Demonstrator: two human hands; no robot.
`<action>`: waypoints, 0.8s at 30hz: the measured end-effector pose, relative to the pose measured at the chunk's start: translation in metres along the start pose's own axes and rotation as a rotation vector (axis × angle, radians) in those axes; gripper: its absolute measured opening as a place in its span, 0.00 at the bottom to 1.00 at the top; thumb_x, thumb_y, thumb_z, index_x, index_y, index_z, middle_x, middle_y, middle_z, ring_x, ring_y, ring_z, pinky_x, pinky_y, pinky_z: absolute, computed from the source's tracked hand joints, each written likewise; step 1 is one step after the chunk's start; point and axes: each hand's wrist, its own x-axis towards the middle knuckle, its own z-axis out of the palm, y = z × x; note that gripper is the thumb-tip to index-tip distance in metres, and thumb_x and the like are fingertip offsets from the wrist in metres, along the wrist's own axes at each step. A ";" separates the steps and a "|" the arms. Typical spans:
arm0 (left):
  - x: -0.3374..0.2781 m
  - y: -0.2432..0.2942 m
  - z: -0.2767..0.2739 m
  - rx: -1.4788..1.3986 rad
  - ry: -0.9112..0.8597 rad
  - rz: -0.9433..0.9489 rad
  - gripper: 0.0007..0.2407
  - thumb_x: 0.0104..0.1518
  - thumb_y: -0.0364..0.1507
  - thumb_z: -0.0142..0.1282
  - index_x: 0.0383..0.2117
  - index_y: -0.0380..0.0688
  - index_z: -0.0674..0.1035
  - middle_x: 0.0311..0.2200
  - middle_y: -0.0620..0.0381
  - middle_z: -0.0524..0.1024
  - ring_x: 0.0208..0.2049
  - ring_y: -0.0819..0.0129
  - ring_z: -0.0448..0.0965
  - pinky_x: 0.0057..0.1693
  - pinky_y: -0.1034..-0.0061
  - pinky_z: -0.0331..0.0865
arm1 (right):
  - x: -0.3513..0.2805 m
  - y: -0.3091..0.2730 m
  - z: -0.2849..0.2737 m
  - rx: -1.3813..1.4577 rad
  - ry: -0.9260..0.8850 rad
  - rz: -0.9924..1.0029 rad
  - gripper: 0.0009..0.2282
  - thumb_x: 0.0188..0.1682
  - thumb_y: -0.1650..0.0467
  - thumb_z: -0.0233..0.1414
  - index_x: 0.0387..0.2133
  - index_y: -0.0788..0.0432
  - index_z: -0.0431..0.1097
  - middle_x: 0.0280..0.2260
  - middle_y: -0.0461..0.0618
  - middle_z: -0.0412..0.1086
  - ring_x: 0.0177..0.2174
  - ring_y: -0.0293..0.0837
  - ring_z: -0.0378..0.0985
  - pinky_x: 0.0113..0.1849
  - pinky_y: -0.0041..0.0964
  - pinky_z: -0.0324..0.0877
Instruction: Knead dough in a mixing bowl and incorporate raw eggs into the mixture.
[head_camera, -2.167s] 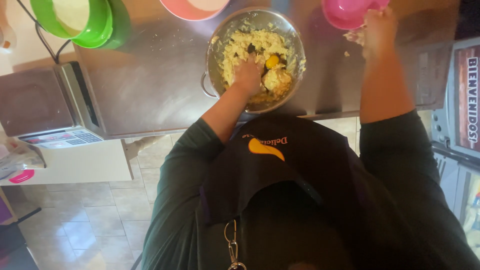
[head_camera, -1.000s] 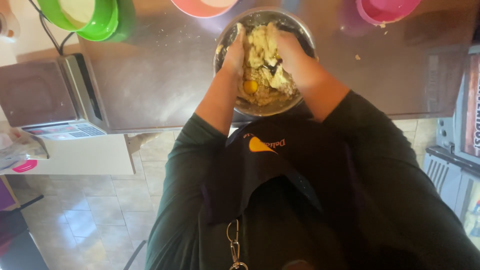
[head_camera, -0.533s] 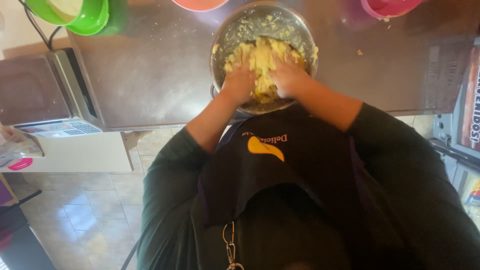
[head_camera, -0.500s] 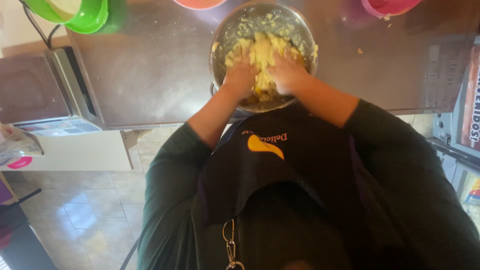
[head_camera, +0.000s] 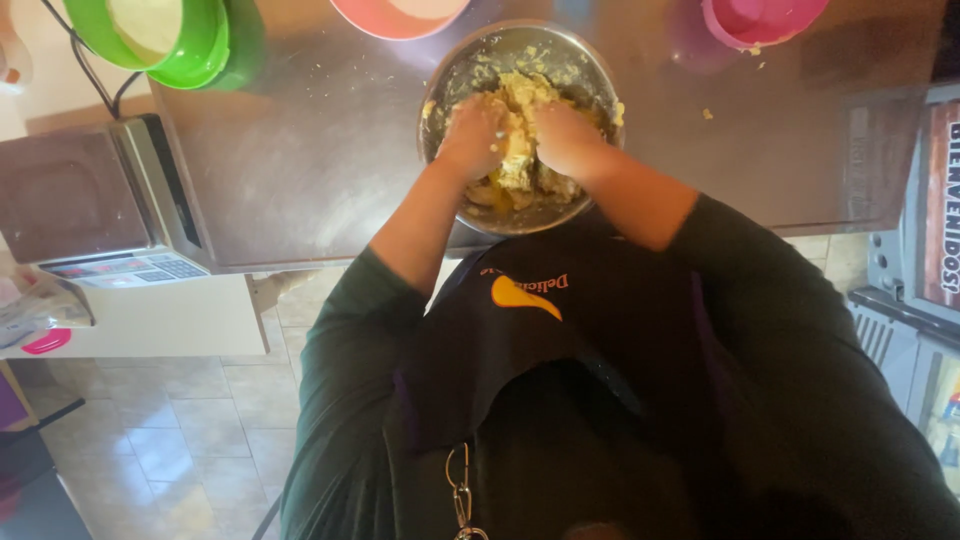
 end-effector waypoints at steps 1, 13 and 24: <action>-0.021 0.013 -0.030 -0.164 -0.101 -0.013 0.21 0.61 0.37 0.51 0.60 0.47 0.68 0.61 0.35 0.54 0.60 0.35 0.52 0.60 0.44 0.56 | -0.012 -0.004 -0.015 0.100 -0.007 -0.022 0.18 0.42 0.82 0.44 0.49 0.70 0.67 0.46 0.72 0.69 0.44 0.67 0.75 0.42 0.55 0.74; -0.011 0.047 -0.055 -1.290 0.117 -0.943 0.38 0.50 0.56 0.39 0.66 0.49 0.70 0.61 0.51 0.72 0.44 0.62 0.69 0.49 0.66 0.62 | 0.026 -0.022 -0.041 1.100 0.027 0.568 0.39 0.48 0.46 0.42 0.69 0.55 0.52 0.71 0.54 0.47 0.67 0.59 0.52 0.62 0.59 0.55; -0.056 0.022 -0.010 -0.705 0.159 0.128 0.15 0.54 0.45 0.62 0.42 0.54 0.84 0.36 0.58 0.85 0.34 0.65 0.84 0.41 0.70 0.75 | -0.060 -0.011 -0.038 0.271 -0.185 -0.189 0.09 0.58 0.69 0.54 0.29 0.59 0.74 0.22 0.47 0.70 0.19 0.38 0.70 0.23 0.28 0.68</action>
